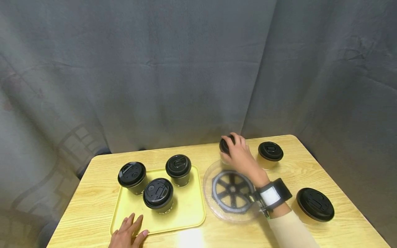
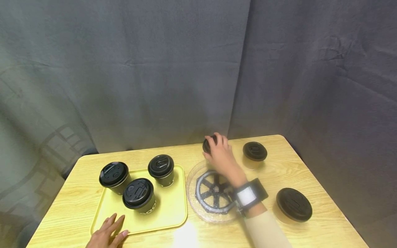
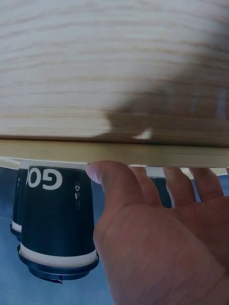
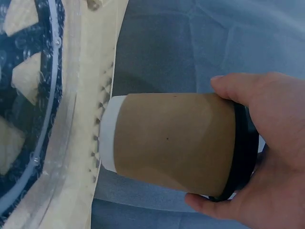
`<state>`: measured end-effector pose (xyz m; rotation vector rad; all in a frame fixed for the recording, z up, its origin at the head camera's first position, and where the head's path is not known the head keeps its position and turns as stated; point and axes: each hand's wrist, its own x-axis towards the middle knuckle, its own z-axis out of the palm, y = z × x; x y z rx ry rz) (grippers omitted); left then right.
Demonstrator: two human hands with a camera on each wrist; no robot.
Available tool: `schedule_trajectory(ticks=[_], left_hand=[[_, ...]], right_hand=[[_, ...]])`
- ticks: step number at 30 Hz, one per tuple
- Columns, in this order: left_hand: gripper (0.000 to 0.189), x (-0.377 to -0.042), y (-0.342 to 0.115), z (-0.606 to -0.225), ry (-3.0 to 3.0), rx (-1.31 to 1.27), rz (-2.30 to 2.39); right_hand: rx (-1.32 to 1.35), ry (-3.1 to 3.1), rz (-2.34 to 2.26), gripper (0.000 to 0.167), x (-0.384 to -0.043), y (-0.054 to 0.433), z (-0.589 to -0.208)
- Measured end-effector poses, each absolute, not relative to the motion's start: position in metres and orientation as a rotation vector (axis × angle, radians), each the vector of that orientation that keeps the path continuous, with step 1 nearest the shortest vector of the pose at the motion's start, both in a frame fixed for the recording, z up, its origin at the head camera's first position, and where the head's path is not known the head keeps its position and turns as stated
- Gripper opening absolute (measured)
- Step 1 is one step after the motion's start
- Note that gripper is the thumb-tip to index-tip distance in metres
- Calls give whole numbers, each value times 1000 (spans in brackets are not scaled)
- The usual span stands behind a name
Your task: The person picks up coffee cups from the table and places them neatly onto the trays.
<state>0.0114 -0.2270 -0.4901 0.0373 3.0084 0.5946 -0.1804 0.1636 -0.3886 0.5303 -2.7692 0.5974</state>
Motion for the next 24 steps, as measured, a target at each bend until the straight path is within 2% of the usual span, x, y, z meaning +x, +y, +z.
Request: schedule_trajectory(ticks=[24], left_hand=[[62,7,-225,-486,2913,-11,584]], right_hand=[[579,-2857,570,63,-150,155,-405]])
